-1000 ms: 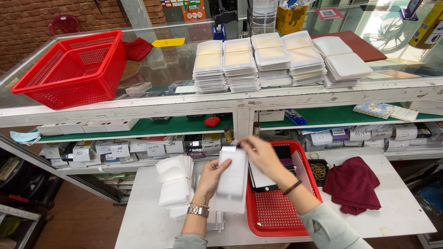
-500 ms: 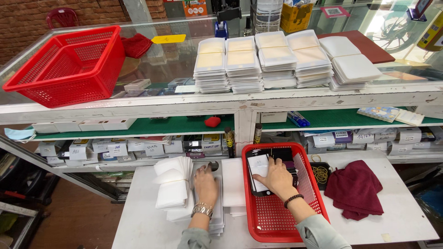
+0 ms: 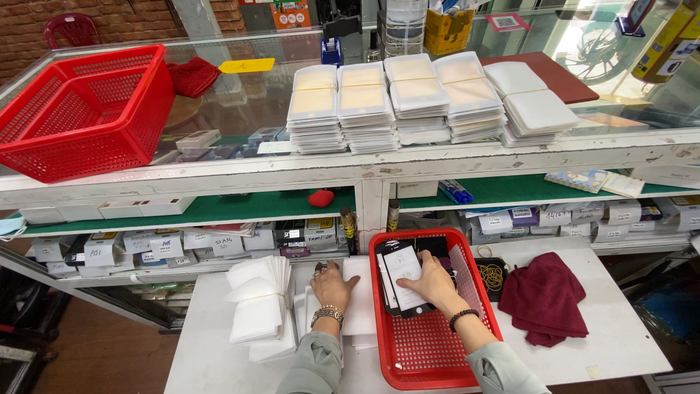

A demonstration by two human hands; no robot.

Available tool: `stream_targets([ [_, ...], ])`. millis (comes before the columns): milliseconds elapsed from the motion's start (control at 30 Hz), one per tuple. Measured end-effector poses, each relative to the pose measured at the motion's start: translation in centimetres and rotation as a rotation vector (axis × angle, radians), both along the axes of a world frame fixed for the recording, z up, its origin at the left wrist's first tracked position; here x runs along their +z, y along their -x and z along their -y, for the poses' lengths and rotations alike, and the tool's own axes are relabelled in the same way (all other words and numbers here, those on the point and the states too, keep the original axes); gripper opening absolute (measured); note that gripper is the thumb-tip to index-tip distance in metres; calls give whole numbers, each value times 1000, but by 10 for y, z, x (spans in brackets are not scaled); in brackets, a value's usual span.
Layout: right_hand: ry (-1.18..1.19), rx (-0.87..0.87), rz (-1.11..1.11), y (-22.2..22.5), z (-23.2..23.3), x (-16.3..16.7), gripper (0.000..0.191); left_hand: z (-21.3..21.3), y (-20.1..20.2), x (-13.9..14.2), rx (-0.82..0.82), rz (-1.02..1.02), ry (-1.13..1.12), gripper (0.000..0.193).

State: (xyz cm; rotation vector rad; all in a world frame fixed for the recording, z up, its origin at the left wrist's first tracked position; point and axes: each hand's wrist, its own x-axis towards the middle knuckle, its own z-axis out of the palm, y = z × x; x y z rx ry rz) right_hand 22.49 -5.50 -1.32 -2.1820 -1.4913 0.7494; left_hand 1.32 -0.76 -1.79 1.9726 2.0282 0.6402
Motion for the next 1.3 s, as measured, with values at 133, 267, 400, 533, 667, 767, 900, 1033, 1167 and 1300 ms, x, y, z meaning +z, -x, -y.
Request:
stream_targets([
  [133,-8,-53,-164,-4,2,4,83,0,2,6,-5,102,133,47],
  [267,-59,-74,-180,-10,3,1,75,1,11,2,-75,76,-20,22],
  [400,-190,-23,-65,-17,-2,2,57,0,22,-1,12,442,-89,23],
  [533,-180,-64,-279,-25,-6,16,38,-3,25,4,-21,1045,45,29],
  [667,-583,-92,-914,-15,-14,54,34,13,30,18,-128,1128,196,25],
  [767,-729,-62,-1248,1,-18,78,39,22,28,25,-228,1154,221,18],
  [900,-739,-46,-1376,17,-15,88,42,27,26,23,-338,1178,107,13],
  [1033,-713,-33,-1438,23,-16,85,41,30,29,25,-366,1207,152,16],
  [1167,-689,-18,-1416,26,-17,78,41,35,29,34,-337,1289,332,20],
  [1300,-623,-27,-1328,36,-11,73,42,35,20,37,-366,1264,275,24],
])
